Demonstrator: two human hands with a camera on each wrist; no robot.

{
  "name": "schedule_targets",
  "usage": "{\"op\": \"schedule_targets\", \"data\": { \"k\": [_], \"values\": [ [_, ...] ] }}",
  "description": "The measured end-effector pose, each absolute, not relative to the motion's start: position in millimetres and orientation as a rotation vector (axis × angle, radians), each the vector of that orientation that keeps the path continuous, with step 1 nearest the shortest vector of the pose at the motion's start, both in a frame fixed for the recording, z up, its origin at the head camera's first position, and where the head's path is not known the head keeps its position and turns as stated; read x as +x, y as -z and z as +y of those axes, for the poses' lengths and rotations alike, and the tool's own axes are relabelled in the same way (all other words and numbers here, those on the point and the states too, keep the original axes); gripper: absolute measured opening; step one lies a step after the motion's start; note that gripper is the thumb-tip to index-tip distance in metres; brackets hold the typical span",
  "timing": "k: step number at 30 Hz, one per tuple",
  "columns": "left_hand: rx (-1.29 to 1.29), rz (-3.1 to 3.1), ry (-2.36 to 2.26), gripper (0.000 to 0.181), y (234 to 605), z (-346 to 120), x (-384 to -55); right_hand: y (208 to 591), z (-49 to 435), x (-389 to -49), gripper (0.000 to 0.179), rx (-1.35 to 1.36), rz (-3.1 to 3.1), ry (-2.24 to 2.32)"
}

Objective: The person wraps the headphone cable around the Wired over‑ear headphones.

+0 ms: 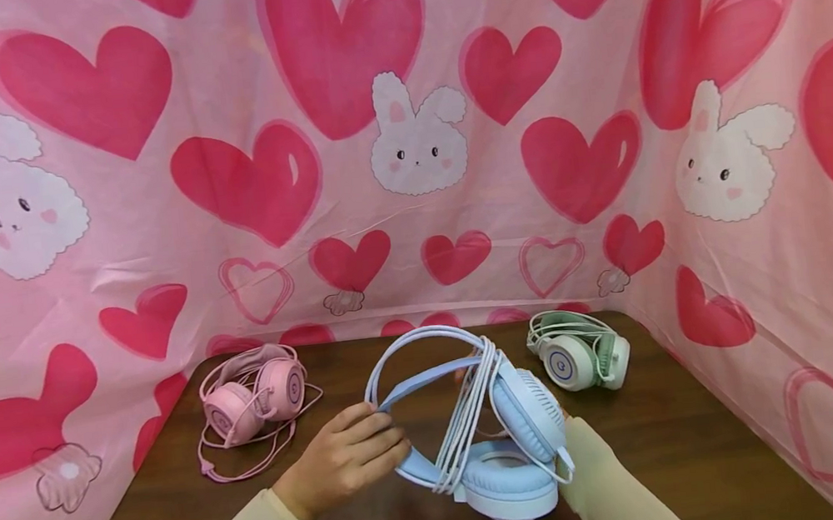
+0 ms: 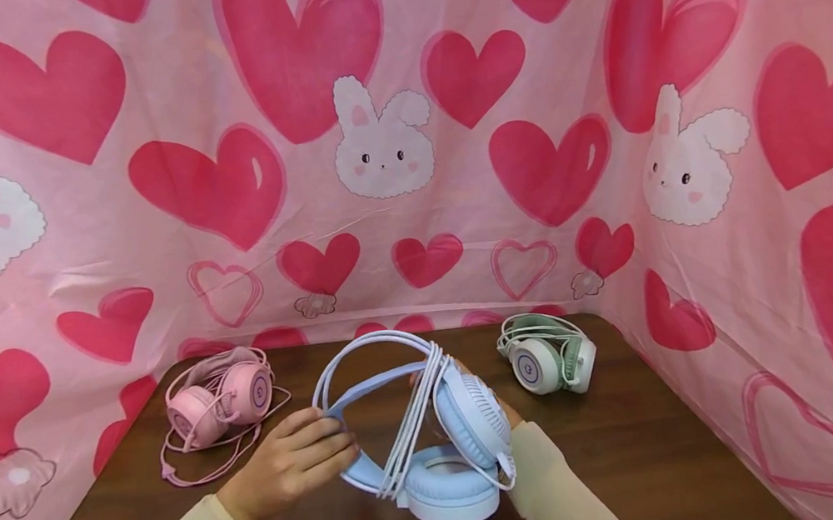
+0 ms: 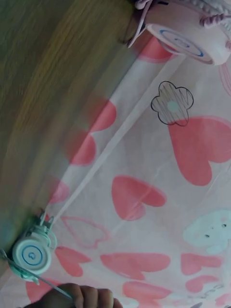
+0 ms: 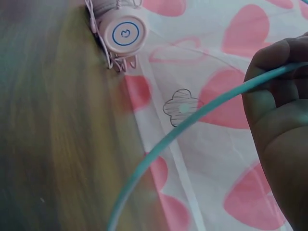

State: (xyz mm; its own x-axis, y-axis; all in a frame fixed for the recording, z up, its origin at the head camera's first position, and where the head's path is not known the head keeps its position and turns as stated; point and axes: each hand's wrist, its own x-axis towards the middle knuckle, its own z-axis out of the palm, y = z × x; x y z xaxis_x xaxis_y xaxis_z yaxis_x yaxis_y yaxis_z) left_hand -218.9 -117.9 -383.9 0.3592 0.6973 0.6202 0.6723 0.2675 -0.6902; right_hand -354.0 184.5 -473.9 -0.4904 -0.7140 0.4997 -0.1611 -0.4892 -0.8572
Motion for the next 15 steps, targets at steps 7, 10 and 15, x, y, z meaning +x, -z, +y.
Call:
{"op": "schedule_targets", "data": {
  "k": [7,10,15],
  "values": [
    [-1.362,-1.383,0.04,0.025,383.6,-103.1,-220.8,532.9,175.6,-394.7,0.044,-1.139,1.253,2.051],
    [-1.345,-1.387,0.06,0.024,385.5,-99.2,-222.4,503.0,167.1,-375.5,0.038,-1.068,1.067,1.94],
    [-1.314,-1.402,0.085,0.024,388.9,-95.5,-224.6,430.3,144.4,-297.9,0.028,-0.986,1.092,1.977]
  ]
}}
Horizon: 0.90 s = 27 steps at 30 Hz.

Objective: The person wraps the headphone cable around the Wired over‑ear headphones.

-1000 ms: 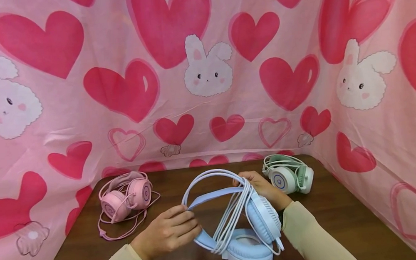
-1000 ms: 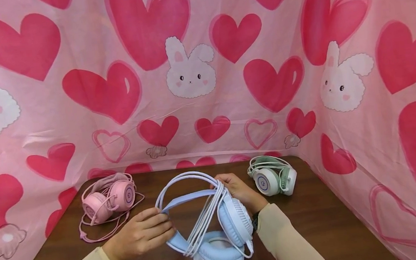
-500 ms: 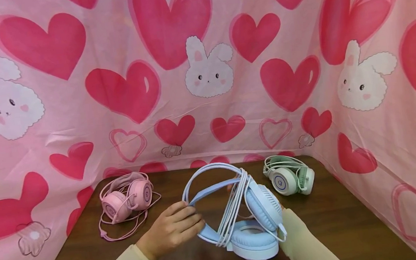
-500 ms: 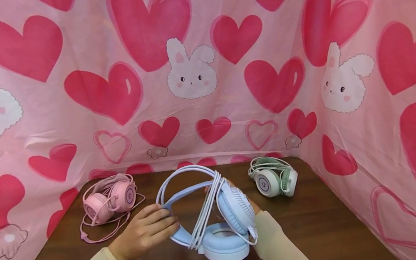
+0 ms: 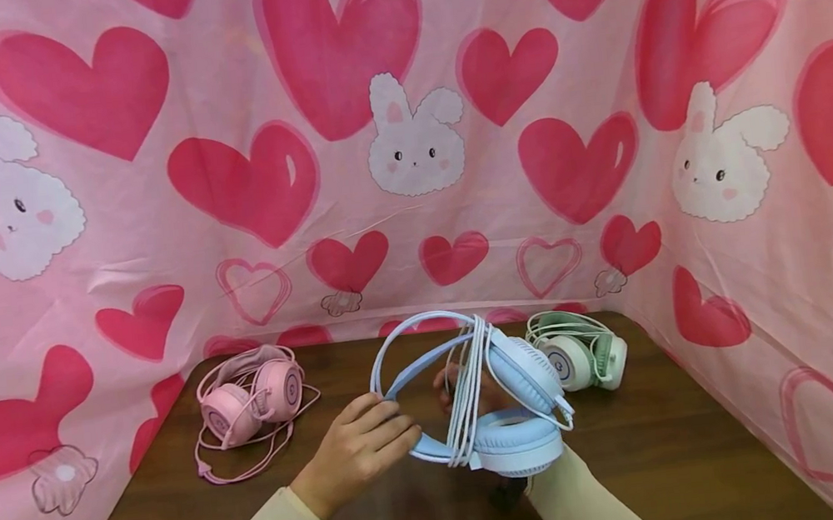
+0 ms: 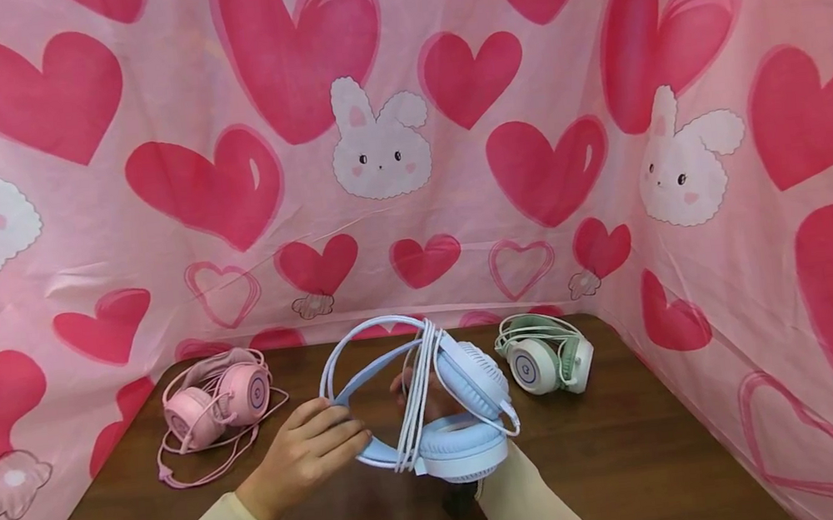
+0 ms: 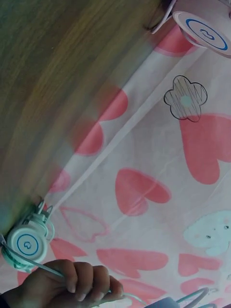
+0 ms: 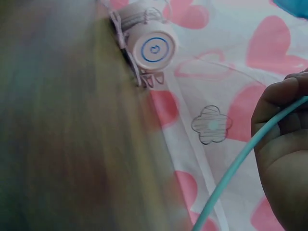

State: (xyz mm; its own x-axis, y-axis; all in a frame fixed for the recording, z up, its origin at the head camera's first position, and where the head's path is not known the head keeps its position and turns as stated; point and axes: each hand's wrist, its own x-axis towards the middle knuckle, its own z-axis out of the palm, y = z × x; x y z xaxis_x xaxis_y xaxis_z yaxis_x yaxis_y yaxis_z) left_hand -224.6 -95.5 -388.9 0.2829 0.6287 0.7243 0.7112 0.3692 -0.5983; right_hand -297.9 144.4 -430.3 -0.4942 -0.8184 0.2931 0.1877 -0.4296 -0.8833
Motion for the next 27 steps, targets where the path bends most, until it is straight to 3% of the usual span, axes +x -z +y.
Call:
{"op": "schedule_targets", "data": {
  "k": [5,8,14,27],
  "values": [
    [-1.257,-1.42,0.092,0.024,390.6,-94.1,-227.7,426.1,124.2,-268.1,0.025,-1.036,1.097,2.162],
    [-1.225,-1.429,0.106,0.025,391.6,-94.3,-230.0,439.3,118.5,-271.8,0.03,-1.102,1.189,2.188],
    [-1.165,-1.442,0.102,0.026,390.1,-93.6,-235.0,459.2,122.4,-269.7,0.04,-0.953,1.415,2.178],
    [-1.11,-1.529,0.112,0.023,389.5,-94.2,-254.0,473.8,114.9,-261.3,0.028,-0.894,1.497,2.17]
  ]
}}
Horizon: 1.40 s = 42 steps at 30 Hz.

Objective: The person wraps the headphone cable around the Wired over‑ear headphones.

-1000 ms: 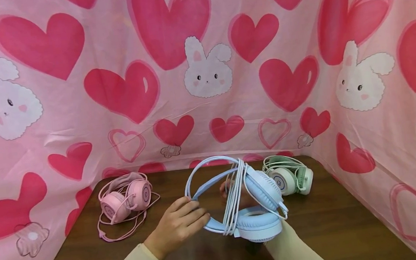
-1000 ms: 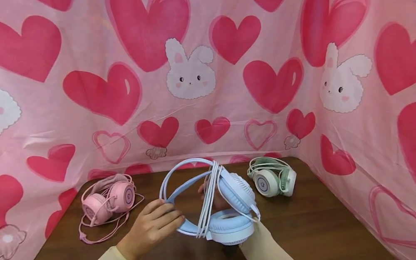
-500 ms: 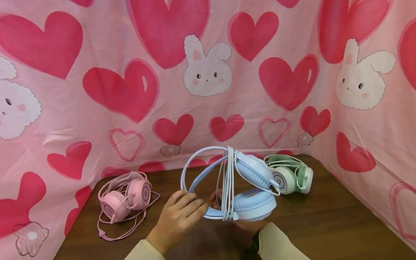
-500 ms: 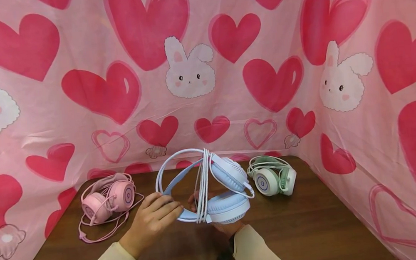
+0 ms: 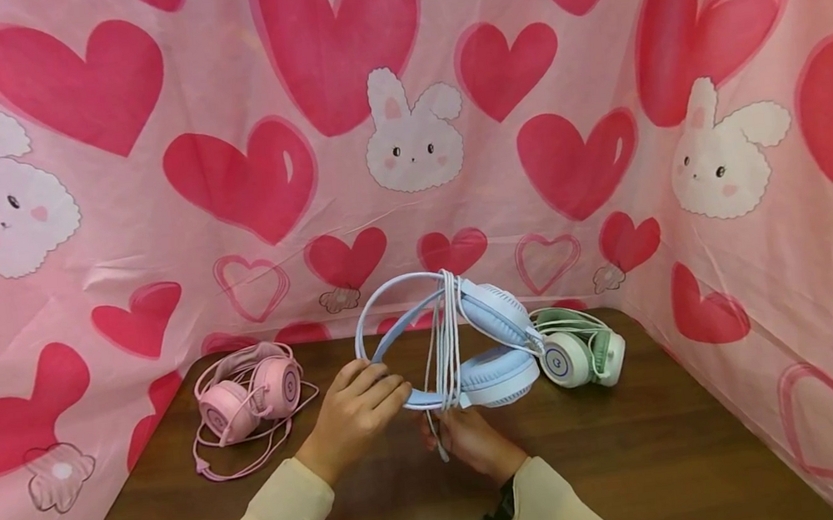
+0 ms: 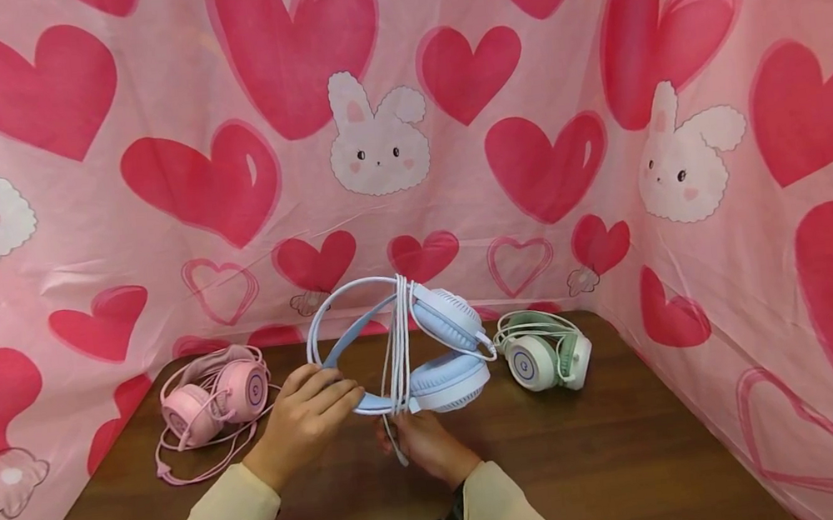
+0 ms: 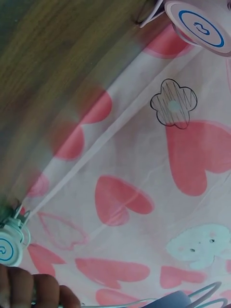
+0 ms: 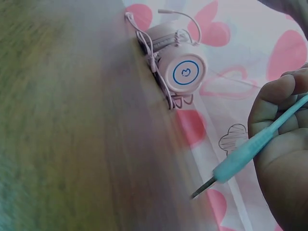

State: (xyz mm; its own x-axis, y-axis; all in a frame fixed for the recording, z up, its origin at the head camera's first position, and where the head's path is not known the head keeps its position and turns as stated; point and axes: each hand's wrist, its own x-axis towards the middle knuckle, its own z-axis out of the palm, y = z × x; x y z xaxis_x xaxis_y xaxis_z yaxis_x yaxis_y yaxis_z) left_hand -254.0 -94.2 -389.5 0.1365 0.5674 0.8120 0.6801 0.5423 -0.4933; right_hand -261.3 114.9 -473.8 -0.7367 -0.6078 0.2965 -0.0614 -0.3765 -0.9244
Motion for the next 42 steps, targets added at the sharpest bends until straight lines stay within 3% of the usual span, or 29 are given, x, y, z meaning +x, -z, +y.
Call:
{"op": "schedule_targets", "data": {
  "k": [15,42],
  "values": [
    [-1.065,-1.561,0.119,0.025,391.7,-97.6,-278.5,473.7,110.1,-255.9,0.034,-0.714,1.576,2.152],
    [-1.117,-1.809,0.006,0.027,405.7,-109.6,-319.4,475.3,125.7,-253.4,0.029,-0.76,1.581,2.132]
  ]
}}
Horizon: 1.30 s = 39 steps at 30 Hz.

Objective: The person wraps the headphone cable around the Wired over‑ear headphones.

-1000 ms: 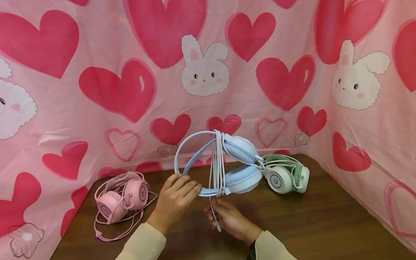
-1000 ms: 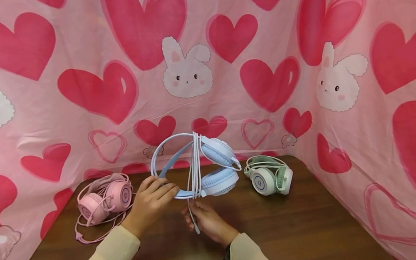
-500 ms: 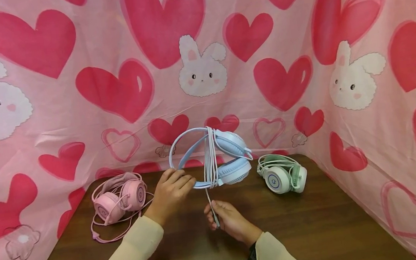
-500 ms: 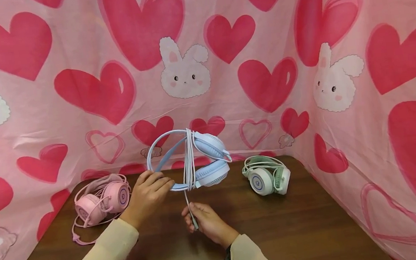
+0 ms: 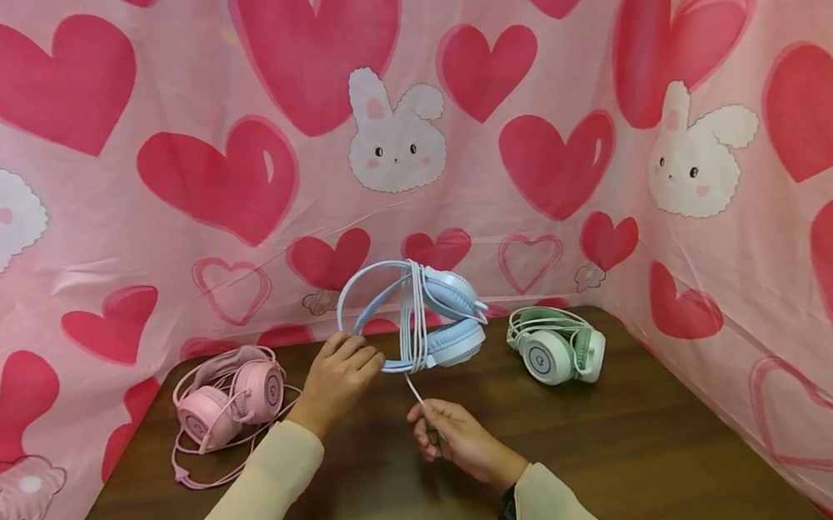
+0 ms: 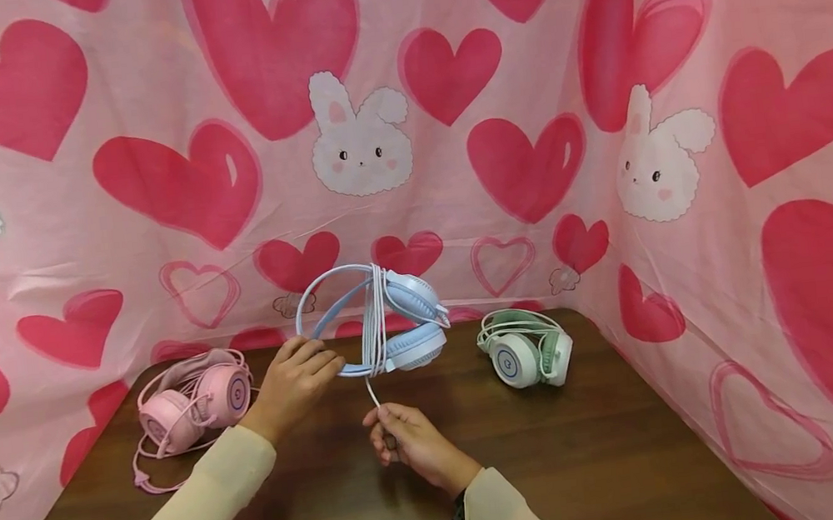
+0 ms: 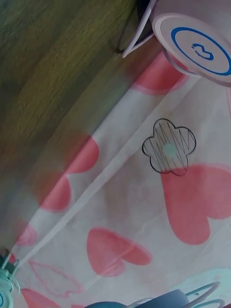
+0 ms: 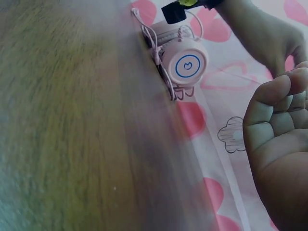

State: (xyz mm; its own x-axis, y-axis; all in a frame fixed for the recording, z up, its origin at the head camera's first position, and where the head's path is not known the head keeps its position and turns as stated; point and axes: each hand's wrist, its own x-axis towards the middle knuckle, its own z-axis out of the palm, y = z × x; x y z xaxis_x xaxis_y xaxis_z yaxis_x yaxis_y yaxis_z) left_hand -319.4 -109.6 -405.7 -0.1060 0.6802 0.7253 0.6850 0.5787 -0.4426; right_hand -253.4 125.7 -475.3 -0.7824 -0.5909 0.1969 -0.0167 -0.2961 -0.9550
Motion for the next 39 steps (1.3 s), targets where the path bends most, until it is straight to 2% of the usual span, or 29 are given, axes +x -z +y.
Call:
{"op": "schedule_targets", "data": {
  "k": [11,19,28,35,39],
  "values": [
    [-1.117,-1.812,-0.027,0.027,418.3,-111.5,-326.7,470.2,124.8,-250.9,0.03,-0.69,1.594,2.053],
    [-1.16,-1.83,-0.096,0.025,424.7,-115.3,-327.4,461.6,129.4,-249.5,0.043,-0.681,1.764,1.934],
    [-1.227,-1.828,-0.182,0.031,441.0,-117.8,-326.1,451.6,134.3,-252.7,0.035,-0.837,2.008,1.793],
    [-1.249,-1.84,-0.192,0.024,446.4,-118.3,-325.6,447.8,135.7,-255.4,0.03,-0.819,2.097,1.762],
    [-1.258,-1.84,-0.197,0.027,446.4,-119.3,-324.0,445.1,135.8,-259.0,0.031,-0.811,2.158,1.749]
  ]
}}
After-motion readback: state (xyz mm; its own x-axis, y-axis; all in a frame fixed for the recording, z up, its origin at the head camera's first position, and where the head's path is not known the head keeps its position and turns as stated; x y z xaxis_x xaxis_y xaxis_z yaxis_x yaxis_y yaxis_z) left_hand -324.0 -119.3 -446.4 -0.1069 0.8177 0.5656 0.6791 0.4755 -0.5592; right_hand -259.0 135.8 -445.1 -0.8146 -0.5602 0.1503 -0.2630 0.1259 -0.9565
